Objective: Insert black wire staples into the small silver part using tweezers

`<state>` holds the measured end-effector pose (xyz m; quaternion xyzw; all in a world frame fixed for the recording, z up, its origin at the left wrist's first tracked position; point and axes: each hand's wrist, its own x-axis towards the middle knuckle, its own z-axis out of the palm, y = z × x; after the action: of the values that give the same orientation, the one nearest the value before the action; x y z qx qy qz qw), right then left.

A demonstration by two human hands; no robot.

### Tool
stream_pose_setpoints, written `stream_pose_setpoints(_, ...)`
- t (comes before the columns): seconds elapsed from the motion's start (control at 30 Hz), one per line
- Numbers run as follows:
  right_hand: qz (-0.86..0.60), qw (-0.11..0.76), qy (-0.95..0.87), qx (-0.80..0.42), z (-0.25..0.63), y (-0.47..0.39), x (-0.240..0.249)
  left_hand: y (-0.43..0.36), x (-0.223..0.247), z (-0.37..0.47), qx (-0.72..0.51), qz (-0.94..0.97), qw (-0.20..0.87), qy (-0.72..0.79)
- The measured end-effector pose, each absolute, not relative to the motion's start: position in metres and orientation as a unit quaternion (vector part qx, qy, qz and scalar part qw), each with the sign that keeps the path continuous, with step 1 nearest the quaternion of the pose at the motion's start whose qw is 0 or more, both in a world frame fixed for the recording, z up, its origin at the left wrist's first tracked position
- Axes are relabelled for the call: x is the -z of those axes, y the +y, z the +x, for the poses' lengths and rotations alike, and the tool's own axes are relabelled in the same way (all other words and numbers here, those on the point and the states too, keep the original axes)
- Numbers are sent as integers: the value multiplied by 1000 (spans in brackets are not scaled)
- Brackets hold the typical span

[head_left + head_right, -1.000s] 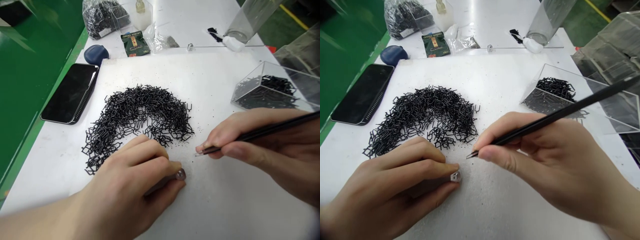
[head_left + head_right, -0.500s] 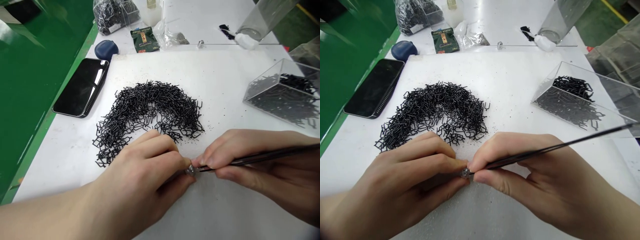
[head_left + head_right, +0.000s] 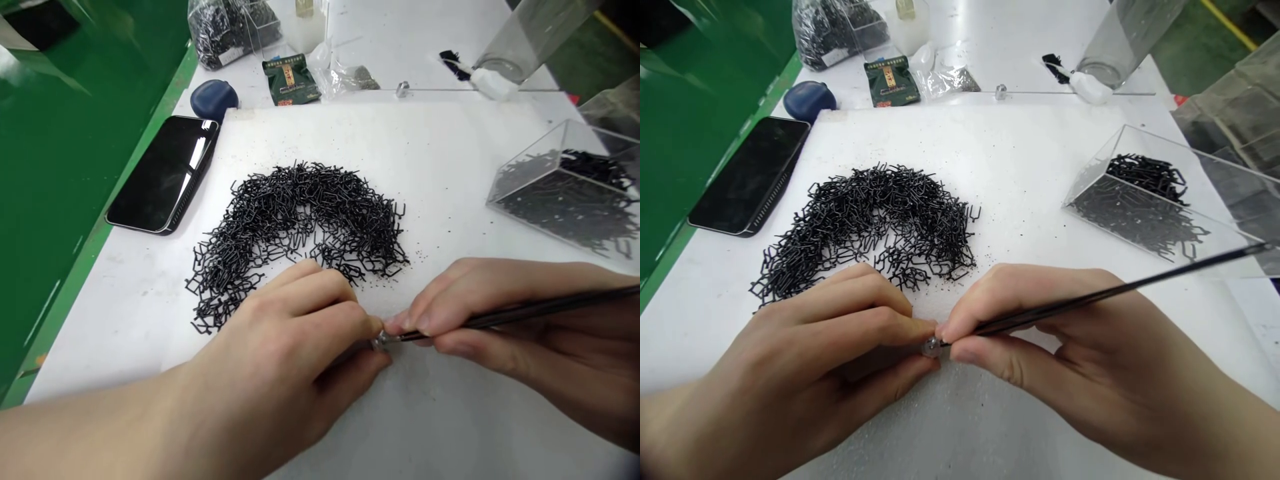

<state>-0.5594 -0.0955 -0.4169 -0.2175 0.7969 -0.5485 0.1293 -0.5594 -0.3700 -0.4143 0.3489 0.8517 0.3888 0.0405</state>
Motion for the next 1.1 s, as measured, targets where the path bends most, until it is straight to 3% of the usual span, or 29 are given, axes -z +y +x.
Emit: stream_pose_setpoints(1.1, -241, 121, 807, 525, -561, -91, 421, -370, 410, -557, -384, 355, 47, 851)
